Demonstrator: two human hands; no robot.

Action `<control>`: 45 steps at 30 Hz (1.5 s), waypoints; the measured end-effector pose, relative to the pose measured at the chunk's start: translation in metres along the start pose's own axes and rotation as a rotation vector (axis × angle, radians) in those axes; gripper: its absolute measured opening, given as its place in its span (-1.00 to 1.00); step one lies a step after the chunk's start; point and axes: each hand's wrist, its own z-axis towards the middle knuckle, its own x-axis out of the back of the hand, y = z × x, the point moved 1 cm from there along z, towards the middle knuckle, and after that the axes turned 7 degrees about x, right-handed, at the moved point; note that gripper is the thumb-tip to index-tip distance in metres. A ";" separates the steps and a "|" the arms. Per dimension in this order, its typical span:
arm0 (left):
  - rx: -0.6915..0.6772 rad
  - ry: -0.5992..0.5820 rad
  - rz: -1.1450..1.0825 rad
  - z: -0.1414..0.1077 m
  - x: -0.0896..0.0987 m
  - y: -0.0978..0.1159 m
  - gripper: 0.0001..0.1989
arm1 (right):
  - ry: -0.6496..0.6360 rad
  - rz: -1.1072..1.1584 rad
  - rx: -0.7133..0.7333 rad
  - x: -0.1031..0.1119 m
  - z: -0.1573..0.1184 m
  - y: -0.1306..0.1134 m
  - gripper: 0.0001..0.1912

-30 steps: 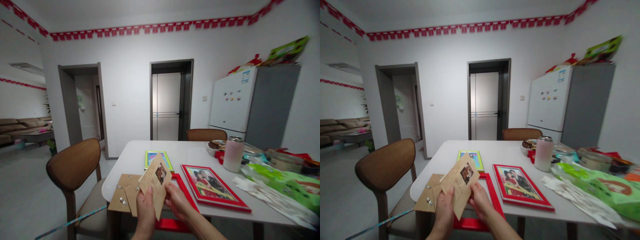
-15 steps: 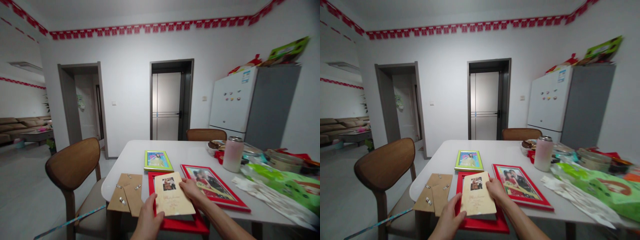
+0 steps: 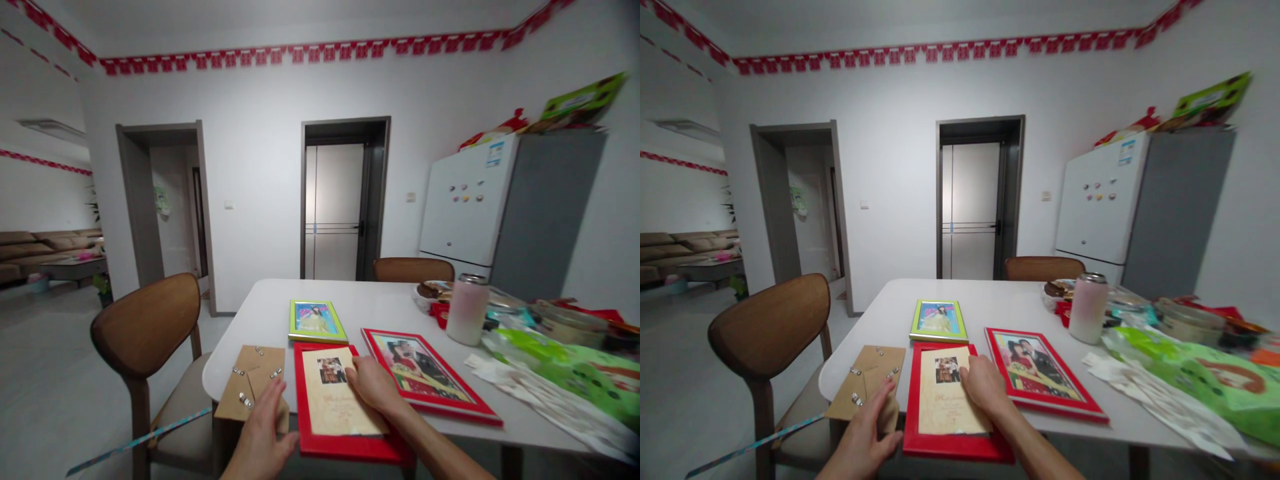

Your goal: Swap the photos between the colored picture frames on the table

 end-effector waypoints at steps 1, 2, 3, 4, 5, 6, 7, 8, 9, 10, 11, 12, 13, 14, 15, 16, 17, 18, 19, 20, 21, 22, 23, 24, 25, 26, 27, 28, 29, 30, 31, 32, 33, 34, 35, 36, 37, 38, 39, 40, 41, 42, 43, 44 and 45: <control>0.026 -0.004 0.066 0.000 0.009 -0.010 -0.29 | 0.019 -0.062 0.036 0.000 -0.002 -0.004 -0.68; 0.066 -0.011 0.148 0.000 0.017 -0.019 -0.26 | 0.032 -0.111 0.063 0.000 -0.003 -0.009 -0.67; 0.118 -0.013 0.233 0.001 0.024 -0.029 -0.25 | 0.035 -0.139 0.075 0.000 -0.005 -0.014 -0.67; 0.170 -0.009 0.313 0.003 0.029 -0.038 -0.23 | 0.027 -0.153 0.077 0.000 -0.006 -0.020 -0.66; 0.213 0.001 0.383 0.005 0.033 -0.046 -0.23 | 0.013 -0.153 0.079 -0.001 -0.007 -0.026 -0.65; 0.243 0.014 0.438 0.007 0.035 -0.053 -0.24 | -0.001 -0.136 0.093 -0.001 -0.008 -0.033 -0.65; 0.249 0.032 0.477 0.010 0.036 -0.058 -0.26 | -0.007 -0.101 0.128 -0.002 -0.009 -0.040 -0.65; 0.233 0.048 0.501 0.012 0.035 -0.062 -0.29 | -0.006 -0.051 0.183 -0.003 -0.011 -0.049 -0.65; 0.202 0.061 0.514 0.013 0.034 -0.064 -0.32 | -0.006 0.007 0.244 -0.005 -0.014 -0.059 -0.64; 0.167 0.073 0.517 0.015 0.031 -0.065 -0.35 | -0.010 0.065 0.303 -0.007 -0.018 -0.070 -0.63; 0.133 0.085 0.510 0.016 0.029 -0.065 -0.38 | -0.022 0.120 0.353 -0.010 -0.022 -0.082 -0.62; 0.105 0.097 0.493 0.016 0.027 -0.065 -0.41 | -0.041 0.160 0.389 -0.014 -0.026 -0.093 -0.60; 0.084 0.108 0.471 0.017 0.026 -0.064 -0.42 | -0.051 0.189 0.415 -0.018 -0.030 -0.104 -0.58; 0.071 0.118 0.448 0.017 0.025 -0.063 -0.44 | -0.060 0.198 0.427 -0.023 -0.033 -0.114 -0.56; 0.062 0.129 0.425 0.017 0.024 -0.062 -0.45 | -0.060 0.195 0.426 -0.027 -0.035 -0.122 -0.55; 0.058 0.140 0.403 0.018 0.025 -0.061 -0.45 | -0.057 0.188 0.417 -0.032 -0.036 -0.128 -0.55; 0.056 0.150 0.385 0.018 0.025 -0.059 -0.46 | -0.054 0.185 0.398 -0.035 -0.035 -0.132 -0.56; 0.052 0.161 0.368 0.019 0.026 -0.057 -0.47 | -0.044 0.196 0.375 -0.038 -0.034 -0.134 -0.57; 0.048 0.172 0.349 0.018 0.027 -0.055 -0.47 | -0.033 0.221 0.356 -0.038 -0.033 -0.134 -0.58; 0.039 0.186 0.323 0.018 0.028 -0.051 -0.48 | -0.018 0.260 0.343 -0.037 -0.032 -0.132 -0.58; 0.023 0.203 0.292 0.017 0.028 -0.047 -0.49 | 0.005 0.302 0.340 -0.033 -0.032 -0.127 -0.57; 0.000 0.218 0.255 0.015 0.027 -0.041 -0.49 | 0.032 0.339 0.345 -0.028 -0.033 -0.122 -0.56; -0.022 0.226 0.213 0.013 0.026 -0.034 -0.50 | 0.053 0.367 0.356 -0.021 -0.035 -0.114 -0.57; -0.044 0.227 0.167 0.010 0.023 -0.026 -0.50 | 0.067 0.386 0.370 -0.013 -0.038 -0.105 -0.58; -0.063 0.212 0.122 0.008 0.018 -0.017 -0.50 | 0.072 0.396 0.376 -0.005 -0.042 -0.095 -0.59; -0.078 0.180 0.080 0.007 0.012 -0.008 -0.51 | 0.064 0.404 0.370 0.003 -0.046 -0.084 -0.59; -0.090 0.134 0.044 0.006 0.005 0.001 -0.51 | 0.051 0.408 0.354 0.009 -0.050 -0.071 -0.59; -0.100 0.083 0.012 0.005 -0.003 0.011 -0.51 | 0.037 0.403 0.330 0.015 -0.055 -0.059 -0.58; -0.110 0.034 -0.013 0.006 -0.011 0.019 -0.50 | 0.022 0.393 0.304 0.018 -0.058 -0.046 -0.59; -0.117 -0.010 -0.034 0.007 -0.019 0.027 -0.50 | 0.015 0.378 0.281 0.020 -0.061 -0.033 -0.59; -0.122 -0.048 -0.053 0.009 -0.026 0.034 -0.50 | 0.013 0.362 0.260 0.021 -0.063 -0.022 -0.60; -0.125 -0.077 -0.070 0.010 -0.032 0.039 -0.49 | 0.017 0.346 0.244 0.020 -0.065 -0.011 -0.60; -0.125 -0.103 -0.079 0.012 -0.038 0.043 -0.49 | 0.023 0.332 0.234 0.018 -0.066 -0.003 -0.61; -0.121 -0.129 -0.078 0.014 -0.041 0.047 -0.49 | 0.026 0.320 0.230 0.016 -0.066 0.004 -0.62; -0.114 -0.154 -0.067 0.016 -0.044 0.049 -0.49 | 0.027 0.307 0.231 0.013 -0.066 0.010 -0.63; -0.111 -0.172 -0.050 0.017 -0.045 0.051 -0.50 | 0.027 0.294 0.238 0.010 -0.066 0.014 -0.64; -0.117 -0.183 -0.030 0.018 -0.046 0.053 -0.52 | 0.028 0.280 0.248 0.007 -0.066 0.016 -0.64; -0.128 -0.186 -0.007 0.019 -0.045 0.054 -0.55 | 0.029 0.266 0.257 0.005 -0.065 0.017 -0.64; -0.143 -0.183 0.017 0.020 -0.044 0.055 -0.59 | 0.031 0.251 0.263 0.003 -0.065 0.017 -0.63; -0.159 -0.174 0.040 0.020 -0.043 0.055 -0.64 | 0.031 0.232 0.268 0.003 -0.066 0.016 -0.63; -0.170 -0.165 0.062 0.020 -0.042 0.056 -0.68 | 0.028 0.210 0.274 0.003 -0.066 0.015 -0.63; -0.175 -0.160 0.080 0.020 -0.041 0.055 -0.71 | 0.022 0.183 0.281 0.004 -0.066 0.014 -0.64; -0.173 -0.159 0.090 0.019 -0.041 0.054 -0.71 | 0.014 0.155 0.289 0.005 -0.066 0.012 -0.65; -0.170 -0.162 0.090 0.017 -0.041 0.053 -0.69 | 0.003 0.130 0.299 0.007 -0.065 0.011 -0.67; -0.165 -0.170 0.083 0.015 -0.041 0.051 -0.65 | -0.013 0.109 0.313 0.009 -0.064 0.010 -0.68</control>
